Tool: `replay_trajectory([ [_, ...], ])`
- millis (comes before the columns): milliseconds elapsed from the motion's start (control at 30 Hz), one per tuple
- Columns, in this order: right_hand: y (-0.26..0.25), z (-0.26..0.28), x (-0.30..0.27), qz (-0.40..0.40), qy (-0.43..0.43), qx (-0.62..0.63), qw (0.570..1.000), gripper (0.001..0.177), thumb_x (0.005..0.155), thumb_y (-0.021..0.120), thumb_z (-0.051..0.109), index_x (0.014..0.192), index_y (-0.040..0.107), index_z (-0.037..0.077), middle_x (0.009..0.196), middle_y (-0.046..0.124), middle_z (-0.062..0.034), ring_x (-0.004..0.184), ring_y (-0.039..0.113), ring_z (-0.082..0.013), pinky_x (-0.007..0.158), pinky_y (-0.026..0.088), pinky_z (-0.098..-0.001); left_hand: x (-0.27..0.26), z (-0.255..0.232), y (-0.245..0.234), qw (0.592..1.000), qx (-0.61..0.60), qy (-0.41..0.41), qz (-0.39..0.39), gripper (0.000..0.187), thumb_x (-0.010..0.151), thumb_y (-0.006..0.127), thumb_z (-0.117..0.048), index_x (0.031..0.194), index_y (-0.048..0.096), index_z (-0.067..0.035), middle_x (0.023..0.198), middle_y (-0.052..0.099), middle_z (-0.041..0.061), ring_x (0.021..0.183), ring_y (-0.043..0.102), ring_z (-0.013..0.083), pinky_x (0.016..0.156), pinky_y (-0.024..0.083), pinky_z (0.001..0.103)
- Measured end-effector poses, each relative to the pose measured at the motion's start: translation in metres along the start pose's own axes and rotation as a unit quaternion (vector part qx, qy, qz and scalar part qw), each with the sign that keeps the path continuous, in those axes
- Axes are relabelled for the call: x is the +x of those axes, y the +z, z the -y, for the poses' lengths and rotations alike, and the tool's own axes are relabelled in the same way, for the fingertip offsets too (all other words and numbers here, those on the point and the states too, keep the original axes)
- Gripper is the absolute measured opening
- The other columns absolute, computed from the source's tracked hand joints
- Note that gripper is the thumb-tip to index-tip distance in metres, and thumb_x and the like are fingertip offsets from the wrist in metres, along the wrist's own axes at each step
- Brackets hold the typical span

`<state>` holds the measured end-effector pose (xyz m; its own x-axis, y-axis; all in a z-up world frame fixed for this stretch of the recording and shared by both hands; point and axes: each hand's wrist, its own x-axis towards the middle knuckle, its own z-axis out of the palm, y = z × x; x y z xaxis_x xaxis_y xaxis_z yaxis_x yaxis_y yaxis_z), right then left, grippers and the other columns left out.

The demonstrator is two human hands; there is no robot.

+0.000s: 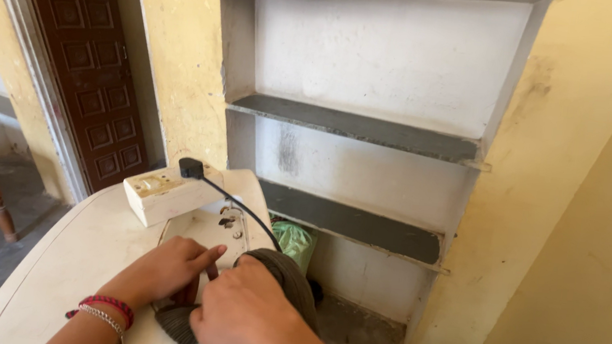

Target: The person wipes the exterior surfaces and the grill of an air cooler using a cloth, then manipulates the plug and power cord on top of the unit.

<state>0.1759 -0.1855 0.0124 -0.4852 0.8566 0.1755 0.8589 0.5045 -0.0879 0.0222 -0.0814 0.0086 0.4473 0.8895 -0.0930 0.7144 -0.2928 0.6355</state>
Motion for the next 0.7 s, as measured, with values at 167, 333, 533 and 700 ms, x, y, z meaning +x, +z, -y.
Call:
replay_trajectory([
  [167,0.0,0.009,-0.004,-0.076,-0.013,-0.006,0.997,0.045,0.088,0.054,0.032,0.063,0.07,-0.002,0.065,0.067,-0.0216,0.064,0.065,-0.0353,0.088,0.046,-0.0445,0.001,0.012,0.002,1.0,-0.011,-0.009,-0.021,0.064,0.096,0.05,-0.053,0.087,0.08,0.003,0.06,0.072,0.02,0.056,0.07,0.0298,0.063,0.058,0.04],
  [333,0.001,0.006,-0.004,-0.171,-0.005,0.013,0.985,0.04,0.087,0.054,0.03,0.065,0.068,0.0,0.062,0.065,-0.0192,0.059,0.061,-0.0344,0.085,0.047,-0.0436,0.013,0.029,0.0,0.998,0.039,0.014,-0.045,0.074,0.098,0.05,-0.055,0.08,0.076,0.011,0.065,0.069,0.024,0.064,0.066,0.0379,0.069,0.055,0.043],
  [533,0.019,0.001,-0.011,-0.161,-0.083,-0.006,0.984,0.039,0.091,0.053,0.03,0.069,0.07,0.003,0.065,0.067,-0.0154,0.066,0.063,-0.033,0.086,0.045,-0.0472,0.009,0.029,0.004,0.997,0.022,0.053,-0.043,0.067,0.096,0.047,-0.057,0.086,0.084,-0.001,0.07,0.074,0.021,0.07,0.072,0.0314,0.075,0.056,0.039],
  [700,0.003,0.004,-0.011,-0.077,-0.032,-0.019,0.996,0.044,0.09,0.05,0.032,0.062,0.071,0.005,0.064,0.068,-0.0158,0.066,0.064,-0.0327,0.092,0.045,-0.0451,-0.007,-0.007,0.001,0.999,0.023,-0.035,0.01,0.065,0.099,0.041,-0.055,0.094,0.083,-0.006,0.069,0.071,0.023,0.067,0.071,0.0335,0.07,0.057,0.043],
])
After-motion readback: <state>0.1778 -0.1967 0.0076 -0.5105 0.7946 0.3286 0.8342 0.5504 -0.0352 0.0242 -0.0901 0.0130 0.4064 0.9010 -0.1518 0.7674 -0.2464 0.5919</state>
